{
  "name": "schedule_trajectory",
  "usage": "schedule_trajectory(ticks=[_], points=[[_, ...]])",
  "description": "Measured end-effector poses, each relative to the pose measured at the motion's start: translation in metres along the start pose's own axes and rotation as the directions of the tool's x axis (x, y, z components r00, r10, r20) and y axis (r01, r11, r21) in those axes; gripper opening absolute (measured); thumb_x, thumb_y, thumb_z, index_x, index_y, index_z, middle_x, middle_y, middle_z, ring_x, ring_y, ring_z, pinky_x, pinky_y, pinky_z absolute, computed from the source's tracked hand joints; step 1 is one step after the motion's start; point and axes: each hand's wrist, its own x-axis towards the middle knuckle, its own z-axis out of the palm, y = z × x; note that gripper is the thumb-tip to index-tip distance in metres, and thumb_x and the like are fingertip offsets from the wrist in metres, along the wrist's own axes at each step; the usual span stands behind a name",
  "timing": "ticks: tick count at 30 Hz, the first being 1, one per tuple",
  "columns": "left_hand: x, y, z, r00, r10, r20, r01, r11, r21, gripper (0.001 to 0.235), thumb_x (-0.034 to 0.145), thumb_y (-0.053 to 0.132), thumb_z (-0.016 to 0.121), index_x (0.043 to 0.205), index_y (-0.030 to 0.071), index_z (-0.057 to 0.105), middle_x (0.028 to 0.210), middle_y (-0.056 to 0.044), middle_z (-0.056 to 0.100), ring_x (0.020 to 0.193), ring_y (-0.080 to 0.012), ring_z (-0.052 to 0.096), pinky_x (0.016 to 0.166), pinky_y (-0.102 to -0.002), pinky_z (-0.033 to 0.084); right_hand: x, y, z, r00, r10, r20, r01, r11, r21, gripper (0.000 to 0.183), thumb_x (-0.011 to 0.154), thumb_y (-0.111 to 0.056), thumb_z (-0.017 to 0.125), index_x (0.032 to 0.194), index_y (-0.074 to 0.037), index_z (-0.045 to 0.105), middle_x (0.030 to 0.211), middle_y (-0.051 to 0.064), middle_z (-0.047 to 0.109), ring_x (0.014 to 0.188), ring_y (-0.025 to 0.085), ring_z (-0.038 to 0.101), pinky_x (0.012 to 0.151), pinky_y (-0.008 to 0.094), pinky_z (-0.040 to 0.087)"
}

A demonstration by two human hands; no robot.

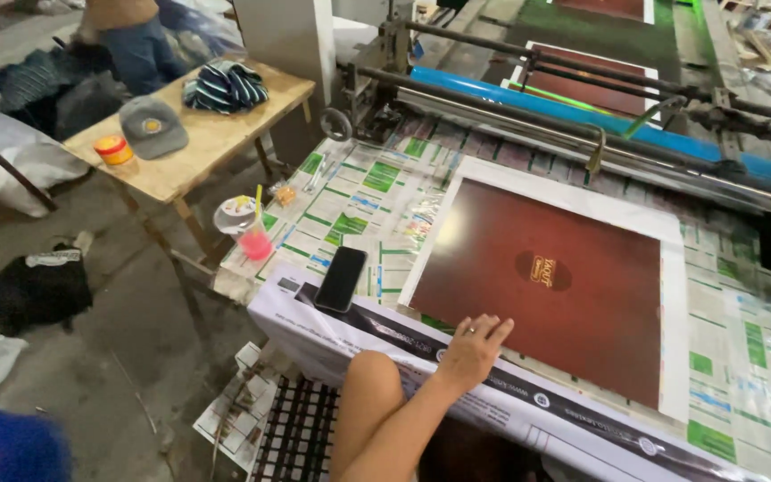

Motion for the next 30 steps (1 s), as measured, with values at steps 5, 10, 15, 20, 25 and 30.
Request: schedule_trajectory(ticks=[5, 10, 15, 20, 25, 30], points=[[-0.008, -0.006, -0.019, 0.940, -0.268, 0.212, 0.255, 0.963, 0.089, 0.070, 0.092, 0.059, 0.062, 0.153, 0.031, 0.043, 0.163, -0.019, 0.026, 0.151, -0.0428, 0.020, 0.118, -0.071, 0.008, -0.096, -0.154, -0.007, 0.983, -0.183, 0.003, 0.183, 0.982, -0.044, 0.026, 0.097, -0.018, 0.057, 0.119, -0.004, 0.052, 0.140, 0.019, 0.055, 0.126, 0.039, 0.056, 0.119, 0.047, 0.041], [-0.015, -0.004, -0.018, 0.920, -0.239, 0.311, 0.219, 0.971, 0.101, 0.079, 0.087, 0.066, 0.061, 0.154, 0.028, 0.044, 0.167, -0.019, 0.019, 0.154, -0.0424, 0.012, 0.117, -0.071, 0.003, -0.094, -0.406, -0.005, 0.746, 0.041, 0.665, -0.131, 0.988, 0.087, 0.061, 0.103, -0.057, 0.032, 0.160, -0.038, 0.025, 0.172, 0.014, 0.008, 0.155, 0.041, 0.001, 0.116, 0.071, 0.001], [-0.006, -0.003, -0.029, 0.720, -0.339, 0.605, 0.207, 0.938, 0.279, 0.067, 0.104, 0.072, 0.051, 0.148, 0.022, 0.052, 0.173, -0.015, 0.025, 0.164, -0.0391, 0.015, 0.129, -0.070, 0.001, -0.046, -0.483, 0.030, 0.737, -0.201, 0.645, 0.048, 0.968, 0.247, 0.057, 0.106, -0.058, 0.027, 0.161, -0.045, 0.025, 0.173, 0.008, 0.005, 0.157, 0.037, -0.003, 0.122, 0.067, -0.004], [-0.006, -0.006, -0.014, 0.864, -0.285, 0.416, 0.230, 0.957, 0.179, 0.085, 0.091, 0.065, 0.058, 0.162, 0.031, 0.025, 0.166, -0.021, 0.014, 0.152, -0.0442, 0.010, 0.115, -0.073, 0.006, 0.028, -0.427, 0.090, 0.635, -0.294, 0.714, 0.188, 0.956, 0.226, 0.066, 0.102, -0.068, 0.020, 0.162, -0.043, 0.009, 0.173, 0.000, -0.001, 0.158, 0.032, 0.003, 0.123, 0.061, 0.002], [0.012, 0.002, -0.037, 0.767, -0.346, 0.540, 0.313, 0.937, 0.154, 0.091, 0.086, 0.066, 0.064, 0.161, 0.032, 0.026, 0.169, -0.020, 0.009, 0.155, -0.0432, 0.005, 0.118, -0.071, 0.006, 0.046, -0.270, 0.103, 0.678, 0.431, 0.595, -0.419, 0.892, -0.168, 0.068, 0.105, -0.063, 0.024, 0.165, -0.035, 0.010, 0.173, 0.009, 0.003, 0.157, 0.042, 0.004, 0.120, 0.072, -0.001], [0.017, 0.005, -0.038, 0.729, -0.355, 0.586, 0.355, 0.927, 0.119, 0.102, 0.077, 0.068, 0.074, 0.160, 0.030, 0.029, 0.169, -0.021, 0.005, 0.155, -0.0449, 0.001, 0.118, -0.073, 0.004, 0.050, -0.265, 0.130, 0.565, 0.734, 0.377, -0.685, 0.672, -0.281, 0.070, 0.108, -0.056, 0.027, 0.167, -0.021, 0.014, 0.172, 0.021, 0.006, 0.156, 0.049, 0.001, 0.117, 0.073, 0.000]])
